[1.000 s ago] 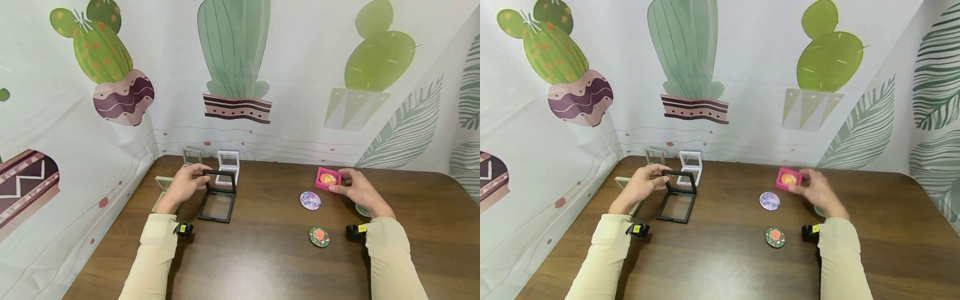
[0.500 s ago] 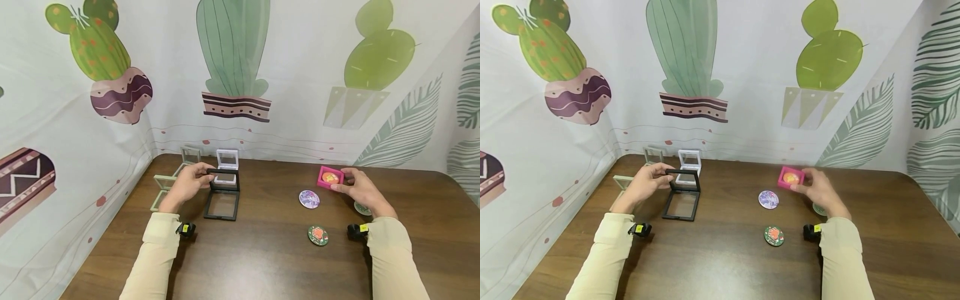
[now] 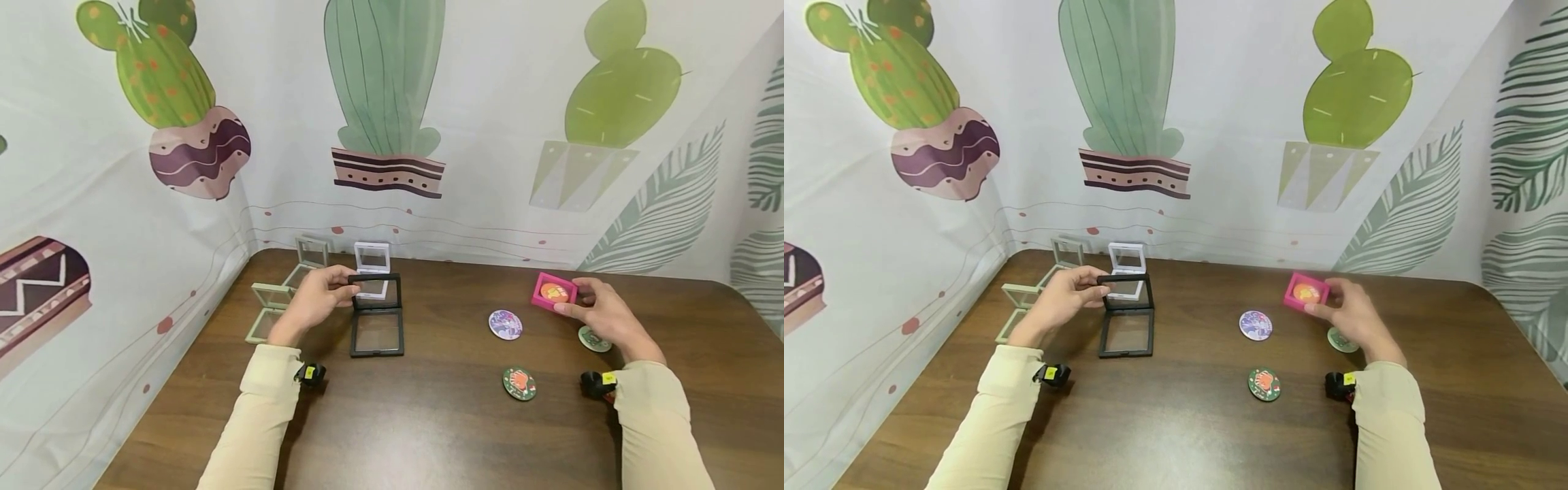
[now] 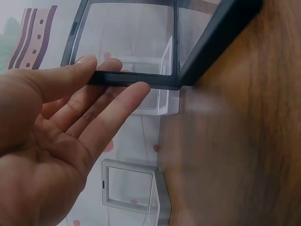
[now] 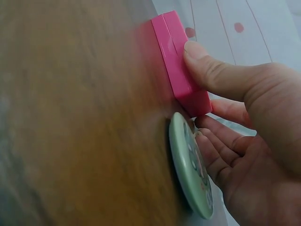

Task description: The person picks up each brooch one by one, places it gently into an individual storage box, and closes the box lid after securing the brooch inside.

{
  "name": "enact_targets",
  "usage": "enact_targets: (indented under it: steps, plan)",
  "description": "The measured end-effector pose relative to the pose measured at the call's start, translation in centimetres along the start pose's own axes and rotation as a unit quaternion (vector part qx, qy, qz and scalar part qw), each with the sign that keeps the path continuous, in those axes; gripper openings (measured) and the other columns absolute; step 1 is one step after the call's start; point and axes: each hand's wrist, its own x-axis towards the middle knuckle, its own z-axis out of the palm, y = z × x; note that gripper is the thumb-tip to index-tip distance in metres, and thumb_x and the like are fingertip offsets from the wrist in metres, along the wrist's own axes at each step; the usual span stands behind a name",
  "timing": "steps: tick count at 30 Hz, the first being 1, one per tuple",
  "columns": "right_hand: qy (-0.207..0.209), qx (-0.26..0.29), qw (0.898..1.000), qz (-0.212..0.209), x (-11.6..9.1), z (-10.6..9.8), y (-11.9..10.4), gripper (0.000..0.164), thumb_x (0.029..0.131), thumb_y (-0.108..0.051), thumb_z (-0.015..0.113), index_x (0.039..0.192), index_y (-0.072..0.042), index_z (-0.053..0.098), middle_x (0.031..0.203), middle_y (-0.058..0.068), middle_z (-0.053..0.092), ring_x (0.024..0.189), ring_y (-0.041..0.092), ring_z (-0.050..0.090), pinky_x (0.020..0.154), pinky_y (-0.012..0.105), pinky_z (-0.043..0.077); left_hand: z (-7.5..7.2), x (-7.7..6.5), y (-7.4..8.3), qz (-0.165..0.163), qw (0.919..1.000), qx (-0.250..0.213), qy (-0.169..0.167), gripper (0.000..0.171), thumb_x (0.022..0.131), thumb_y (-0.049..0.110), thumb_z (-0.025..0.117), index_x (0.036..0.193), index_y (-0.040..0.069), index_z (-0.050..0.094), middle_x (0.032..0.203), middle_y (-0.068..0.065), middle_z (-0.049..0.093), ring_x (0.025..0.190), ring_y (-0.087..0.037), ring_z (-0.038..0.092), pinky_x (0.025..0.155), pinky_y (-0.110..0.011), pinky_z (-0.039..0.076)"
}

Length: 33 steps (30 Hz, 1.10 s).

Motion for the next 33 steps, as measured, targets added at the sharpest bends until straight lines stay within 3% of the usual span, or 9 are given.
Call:
enact_targets:
  steps: [12, 24, 33]
  plan:
    - [0.011, -0.007, 1.0, 0.001, -0.3, -0.3, 0.4, 0.089, 0.102, -0.041, 0.073, 0.156, 0.015, 0.029, 0.148, 0.042, 0.035, 0.132, 0.058, 0.041, 0.105, 0.071, 0.041, 0.7, 0.3, 0.0, 0.023, 0.9997, -0.001, -0.001, 0.024, 0.099, -0.006, 0.07, 0.122, -0.013, 0.067, 0.109, -0.026, 0.075, 0.103, -0.044, 0.074, 0.083, -0.041, 0.064]
    - [0.025, -0.01, 1.0, -0.005, -0.7, -0.5, 1.3, 0.083, 0.104, -0.036, 0.071, 0.155, 0.016, 0.03, 0.146, 0.043, 0.035, 0.128, 0.057, 0.043, 0.099, 0.066, 0.044, 1.7, 0.3, 0.6, 0.005, 1.0, 0.007, 0.001, 0.027, 0.101, 0.0, 0.07, 0.126, -0.01, 0.067, 0.115, -0.022, 0.075, 0.107, -0.038, 0.074, 0.086, -0.039, 0.063]
    - [0.023, -0.018, 1.0, -0.005, -0.9, -0.9, 1.4, 0.083, 0.105, -0.035, 0.07, 0.155, 0.017, 0.029, 0.143, 0.043, 0.034, 0.127, 0.057, 0.044, 0.099, 0.068, 0.044, 2.8, 0.5, 0.9, 0.029, 0.9993, 0.017, 0.016, 0.025, 0.099, -0.002, 0.073, 0.121, -0.012, 0.068, 0.109, -0.022, 0.076, 0.102, -0.035, 0.075, 0.084, -0.04, 0.064]
